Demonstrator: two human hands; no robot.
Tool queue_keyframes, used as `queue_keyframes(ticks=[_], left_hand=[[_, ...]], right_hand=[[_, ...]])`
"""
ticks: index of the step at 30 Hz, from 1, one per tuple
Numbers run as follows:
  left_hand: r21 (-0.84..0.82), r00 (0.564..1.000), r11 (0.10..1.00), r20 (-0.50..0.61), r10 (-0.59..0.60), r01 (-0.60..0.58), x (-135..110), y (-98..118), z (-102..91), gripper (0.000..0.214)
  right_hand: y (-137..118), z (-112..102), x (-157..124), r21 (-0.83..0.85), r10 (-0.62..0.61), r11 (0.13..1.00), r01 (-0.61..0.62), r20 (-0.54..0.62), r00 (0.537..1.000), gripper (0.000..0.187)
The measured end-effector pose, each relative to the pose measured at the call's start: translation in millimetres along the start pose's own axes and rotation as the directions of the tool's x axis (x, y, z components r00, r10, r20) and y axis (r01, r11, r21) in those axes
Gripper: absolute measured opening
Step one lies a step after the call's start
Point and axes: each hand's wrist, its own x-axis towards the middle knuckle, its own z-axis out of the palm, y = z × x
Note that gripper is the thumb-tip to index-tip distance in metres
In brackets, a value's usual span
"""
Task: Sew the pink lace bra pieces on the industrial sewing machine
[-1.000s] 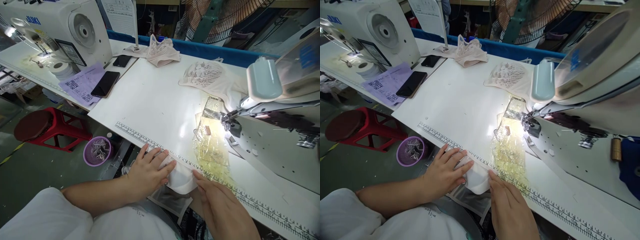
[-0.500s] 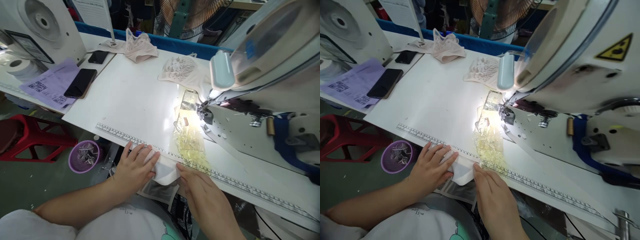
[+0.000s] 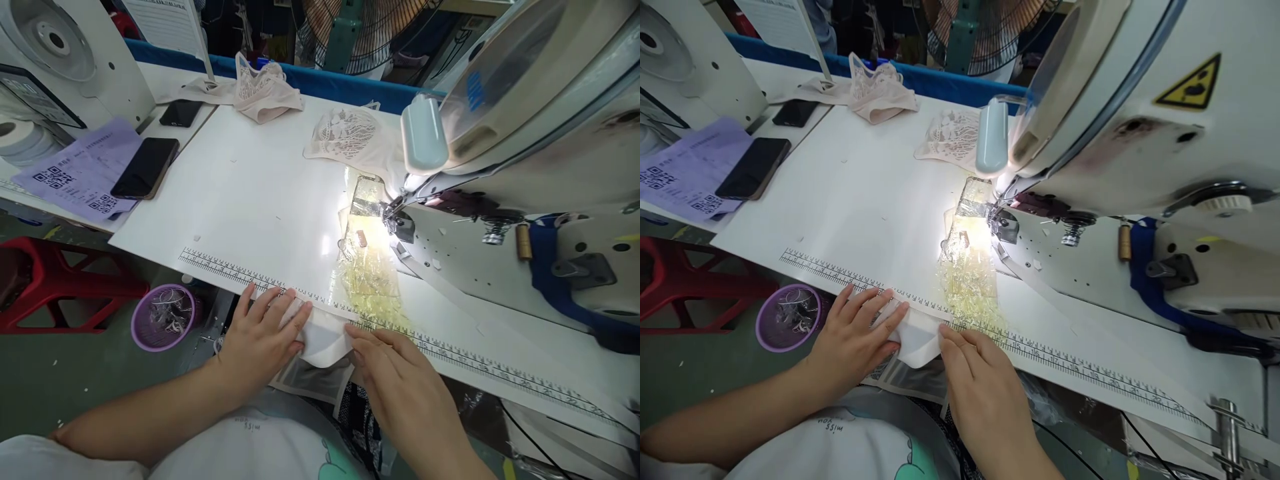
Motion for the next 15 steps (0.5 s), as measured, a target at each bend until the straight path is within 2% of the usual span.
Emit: queue_keyframes(ticks=[9,15], left_hand=[[0.004,1.000,1.000,-0.004,0.004,-0.004,-0.8,-0.5,2.5,0.040],[-0.002,1.000,1.000,-0.004,0.004,-0.004,-0.4,-1.2,0.4,0.040]], right_hand=[[6.4,-5.4,9.3,0.031,0.002,1.000,-0.001,-0.025,1.000,0.018],[9.0,-0.9,8.2,0.013,-0.054,0.999,0.053,0.059,0.997,0.023]])
